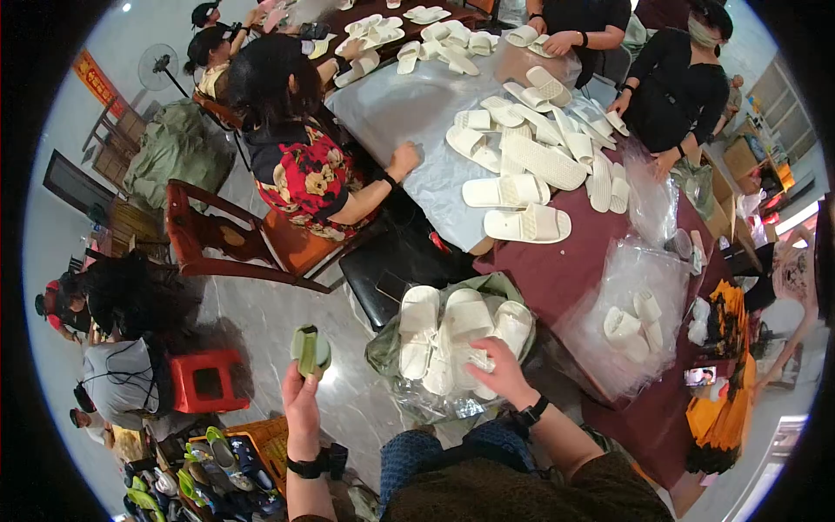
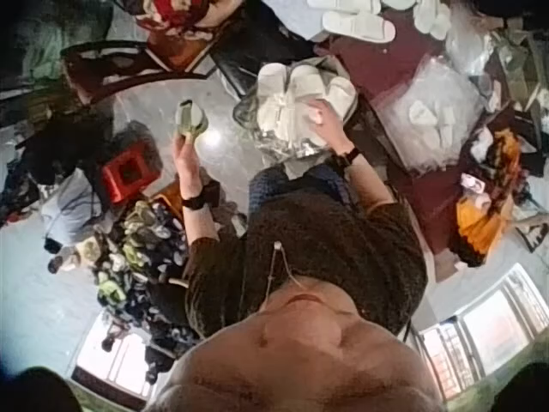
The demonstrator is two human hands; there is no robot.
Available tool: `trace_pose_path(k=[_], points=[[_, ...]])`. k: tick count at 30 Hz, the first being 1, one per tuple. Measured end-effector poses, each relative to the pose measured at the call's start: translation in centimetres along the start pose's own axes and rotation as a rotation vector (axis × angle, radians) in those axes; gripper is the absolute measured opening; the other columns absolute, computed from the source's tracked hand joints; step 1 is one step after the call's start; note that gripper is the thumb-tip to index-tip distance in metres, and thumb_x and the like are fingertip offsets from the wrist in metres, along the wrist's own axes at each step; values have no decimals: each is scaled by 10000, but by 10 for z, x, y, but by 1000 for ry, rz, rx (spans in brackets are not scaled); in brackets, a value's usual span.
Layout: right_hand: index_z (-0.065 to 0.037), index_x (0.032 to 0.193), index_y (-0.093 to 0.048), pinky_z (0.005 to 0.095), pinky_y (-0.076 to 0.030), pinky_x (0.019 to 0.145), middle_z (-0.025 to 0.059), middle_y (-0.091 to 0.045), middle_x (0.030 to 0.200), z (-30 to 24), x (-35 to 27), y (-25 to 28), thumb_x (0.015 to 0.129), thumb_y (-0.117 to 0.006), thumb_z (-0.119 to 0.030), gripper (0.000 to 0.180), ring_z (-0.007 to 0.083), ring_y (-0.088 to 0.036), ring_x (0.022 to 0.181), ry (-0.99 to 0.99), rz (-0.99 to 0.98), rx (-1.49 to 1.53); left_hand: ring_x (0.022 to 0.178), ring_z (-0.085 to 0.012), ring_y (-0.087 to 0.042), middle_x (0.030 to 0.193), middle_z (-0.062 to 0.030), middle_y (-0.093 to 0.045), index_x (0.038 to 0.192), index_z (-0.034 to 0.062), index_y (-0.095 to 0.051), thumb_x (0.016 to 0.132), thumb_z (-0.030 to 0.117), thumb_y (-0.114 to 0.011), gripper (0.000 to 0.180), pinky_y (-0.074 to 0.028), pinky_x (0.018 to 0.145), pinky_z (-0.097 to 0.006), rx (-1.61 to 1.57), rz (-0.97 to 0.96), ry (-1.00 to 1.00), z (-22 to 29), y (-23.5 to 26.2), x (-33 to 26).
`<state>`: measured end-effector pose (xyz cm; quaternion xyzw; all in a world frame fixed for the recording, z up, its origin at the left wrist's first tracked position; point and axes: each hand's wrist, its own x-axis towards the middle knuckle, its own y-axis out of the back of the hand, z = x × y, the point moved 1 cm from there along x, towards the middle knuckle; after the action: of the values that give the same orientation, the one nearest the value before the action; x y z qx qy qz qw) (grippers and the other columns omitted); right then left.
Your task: Packing finished white sandals into plastic bags for shipment.
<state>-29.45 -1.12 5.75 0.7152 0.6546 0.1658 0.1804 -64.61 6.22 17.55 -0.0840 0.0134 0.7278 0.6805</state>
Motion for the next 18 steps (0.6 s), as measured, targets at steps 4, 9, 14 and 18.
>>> trace_pose_path(k=[4, 9, 14, 18], points=[[-14, 1411, -361, 406, -392, 1029, 203, -430, 1385, -60, 19, -8, 701, -840, -308, 905, 344, -460, 1248, 126, -167, -5, 1006, -141, -485, 1097, -25, -552, 1189, 26, -539, 916, 143, -582, 300, -351, 920, -292, -244, -405, -34, 37, -63, -9], [-24, 1494, -141, 390, -300, 1131, 163, -299, 1501, -65, 19, -6, 636, -899, -267, 1170, 274, -360, 1362, 113, -102, 418, 1013, -149, -484, 1151, -36, -521, 1276, 5, -500, 947, 141, -557, 361, -364, 936, -300, -255, -687, 147, 52, -157, -33], [-17, 1273, -451, 360, -474, 952, 139, -589, 1221, -35, 13, 72, 619, -904, -188, 813, 231, -590, 1123, -91, 298, 239, 1045, -130, -452, 1106, -43, -468, 1243, 3, -524, 957, 145, -550, 321, -354, 917, -257, -222, -944, 146, 22, -236, -15], [-2, 1226, -455, 362, -480, 920, 142, -602, 1130, 41, 16, 129, 633, -866, -129, 732, 235, -601, 1049, -61, 574, 115, 1005, -145, -507, 1129, -65, -508, 1267, 27, -515, 922, 144, -622, 380, -404, 896, -270, -44, -932, 19, -2, -301, -8]])
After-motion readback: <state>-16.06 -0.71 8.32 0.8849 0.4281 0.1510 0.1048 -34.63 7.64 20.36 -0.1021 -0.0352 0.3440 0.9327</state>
